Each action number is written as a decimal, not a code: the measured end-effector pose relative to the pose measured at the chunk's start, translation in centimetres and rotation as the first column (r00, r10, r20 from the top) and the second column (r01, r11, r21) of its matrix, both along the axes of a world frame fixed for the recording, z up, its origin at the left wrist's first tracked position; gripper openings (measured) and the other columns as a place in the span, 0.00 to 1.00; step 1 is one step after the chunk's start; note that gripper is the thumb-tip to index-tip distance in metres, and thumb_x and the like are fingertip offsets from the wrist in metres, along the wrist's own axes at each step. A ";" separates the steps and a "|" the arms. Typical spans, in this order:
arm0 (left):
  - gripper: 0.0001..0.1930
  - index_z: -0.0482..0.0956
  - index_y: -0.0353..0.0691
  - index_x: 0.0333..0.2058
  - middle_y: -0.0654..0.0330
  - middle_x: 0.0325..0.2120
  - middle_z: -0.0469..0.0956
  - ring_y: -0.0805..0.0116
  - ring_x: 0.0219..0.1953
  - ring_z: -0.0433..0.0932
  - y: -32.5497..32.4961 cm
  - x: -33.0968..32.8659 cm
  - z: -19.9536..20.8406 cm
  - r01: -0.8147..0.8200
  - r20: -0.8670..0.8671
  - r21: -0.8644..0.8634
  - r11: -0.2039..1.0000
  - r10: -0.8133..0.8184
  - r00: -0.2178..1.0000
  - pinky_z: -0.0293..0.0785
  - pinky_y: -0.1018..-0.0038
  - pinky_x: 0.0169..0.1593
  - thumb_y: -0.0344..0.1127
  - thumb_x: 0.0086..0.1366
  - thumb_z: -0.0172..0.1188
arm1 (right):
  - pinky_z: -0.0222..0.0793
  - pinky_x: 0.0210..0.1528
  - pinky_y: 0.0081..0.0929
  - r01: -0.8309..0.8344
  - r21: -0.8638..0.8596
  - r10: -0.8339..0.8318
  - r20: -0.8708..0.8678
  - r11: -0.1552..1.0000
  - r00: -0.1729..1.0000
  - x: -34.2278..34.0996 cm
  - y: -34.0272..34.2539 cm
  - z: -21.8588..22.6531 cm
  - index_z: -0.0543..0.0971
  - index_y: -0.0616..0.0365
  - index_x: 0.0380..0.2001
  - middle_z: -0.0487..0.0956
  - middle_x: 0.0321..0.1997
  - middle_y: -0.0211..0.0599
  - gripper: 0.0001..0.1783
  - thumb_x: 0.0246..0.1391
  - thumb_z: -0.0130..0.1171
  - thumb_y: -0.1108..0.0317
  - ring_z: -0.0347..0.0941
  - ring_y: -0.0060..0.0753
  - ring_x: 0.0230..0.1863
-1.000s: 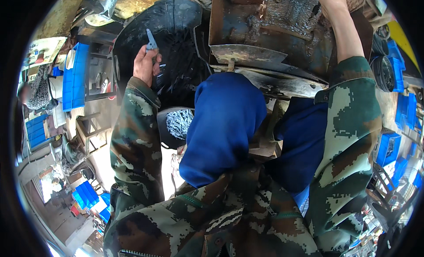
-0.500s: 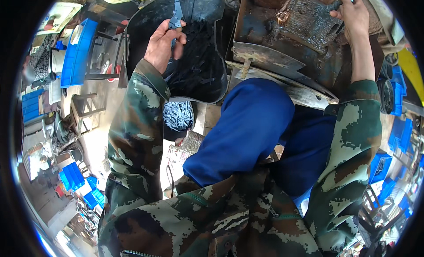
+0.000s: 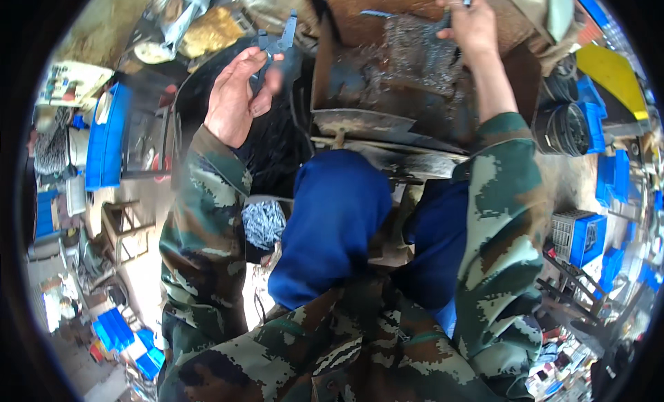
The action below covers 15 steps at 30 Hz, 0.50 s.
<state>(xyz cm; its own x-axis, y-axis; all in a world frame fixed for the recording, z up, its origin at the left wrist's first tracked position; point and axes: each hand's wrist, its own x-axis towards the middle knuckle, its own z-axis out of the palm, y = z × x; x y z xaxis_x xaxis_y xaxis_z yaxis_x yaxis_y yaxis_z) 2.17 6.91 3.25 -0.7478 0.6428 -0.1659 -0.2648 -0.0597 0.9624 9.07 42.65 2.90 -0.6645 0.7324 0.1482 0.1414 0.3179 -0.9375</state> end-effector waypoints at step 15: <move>0.06 0.69 0.38 0.38 0.53 0.32 0.79 0.73 0.17 0.65 17.9 2.8 5.5 0.093 -0.045 0.308 0.947 -0.083 0.996 0.62 0.76 0.23 0.32 0.71 0.46 | 0.75 0.25 0.32 -0.051 0.069 0.054 -0.047 0.996 0.997 0.7 -1.8 1.6 0.74 0.62 0.50 0.84 0.37 0.40 0.19 0.62 0.59 0.60 0.78 0.33 0.18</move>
